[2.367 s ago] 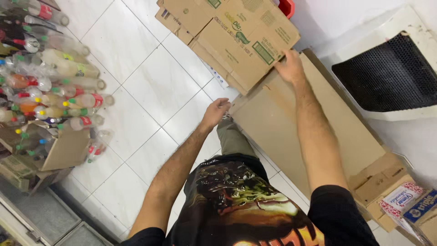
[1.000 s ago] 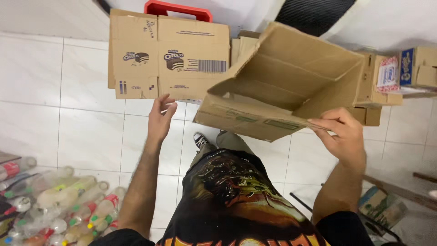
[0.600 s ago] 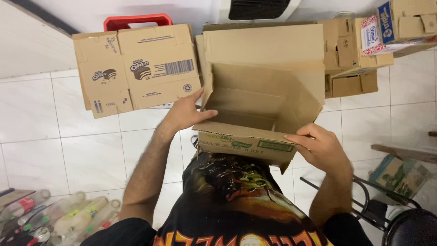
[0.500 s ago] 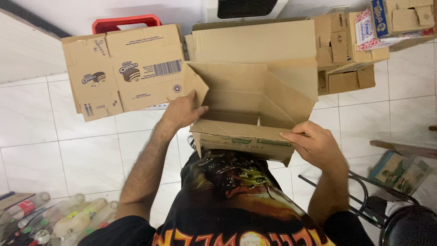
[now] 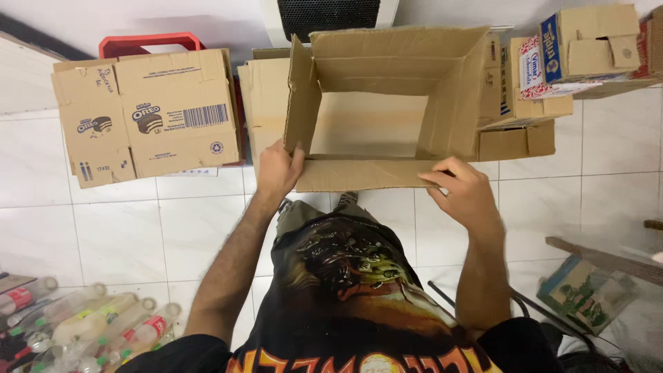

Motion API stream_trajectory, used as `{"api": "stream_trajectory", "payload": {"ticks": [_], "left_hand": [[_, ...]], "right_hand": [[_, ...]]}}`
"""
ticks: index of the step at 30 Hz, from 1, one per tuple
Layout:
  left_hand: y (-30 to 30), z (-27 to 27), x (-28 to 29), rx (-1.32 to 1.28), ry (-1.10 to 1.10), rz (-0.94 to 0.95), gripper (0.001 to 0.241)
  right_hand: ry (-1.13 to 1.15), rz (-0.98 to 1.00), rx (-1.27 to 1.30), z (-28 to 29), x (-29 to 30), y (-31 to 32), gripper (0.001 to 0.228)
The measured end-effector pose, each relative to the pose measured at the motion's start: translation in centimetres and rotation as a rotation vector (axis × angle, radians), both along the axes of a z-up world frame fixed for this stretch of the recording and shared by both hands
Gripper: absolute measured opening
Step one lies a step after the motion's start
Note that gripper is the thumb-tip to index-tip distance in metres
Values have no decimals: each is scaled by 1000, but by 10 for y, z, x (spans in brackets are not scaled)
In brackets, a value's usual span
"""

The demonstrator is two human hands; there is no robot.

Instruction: The person organizes cardboard boxes by picking them up, unfolding or flattening some, and stacking them against a wall in a storage area.

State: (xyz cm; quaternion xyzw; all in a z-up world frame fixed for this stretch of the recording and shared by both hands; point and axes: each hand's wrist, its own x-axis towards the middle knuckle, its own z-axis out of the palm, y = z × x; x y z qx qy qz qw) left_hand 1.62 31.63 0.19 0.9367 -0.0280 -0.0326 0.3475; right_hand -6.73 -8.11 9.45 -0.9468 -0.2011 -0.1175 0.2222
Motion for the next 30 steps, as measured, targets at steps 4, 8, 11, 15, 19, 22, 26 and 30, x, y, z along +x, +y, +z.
{"api": "stream_trajectory", "payload": {"ticks": [4,8,11,15,19,22,26,30], "left_hand": [[-2,-51,-15,92,-53,-75,17],[-1,-48,-34,15,108,-161,70],[2,-55,-39,37,82,-222,88],[6,-62,-32,2,-124,-369,112],[-8,-25,-22,-102,2,-474,90],[-18,0,-22,156,234,-659,98],[-37,-5,-21,441,363,-762,103],[-40,-34,-1,298,237,-612,52]], "right_hand": [[421,15,-109,-18,17,5,20],[263,-86,96,-61,39,-19,30],[154,-191,134,-51,78,-26,35],[503,-199,246,-37,138,-20,44],[603,-198,210,-58,176,-31,59],[663,-205,226,-64,188,-31,73],[622,-172,302,-76,190,-36,70],[611,-175,382,-61,176,-28,61]]}}
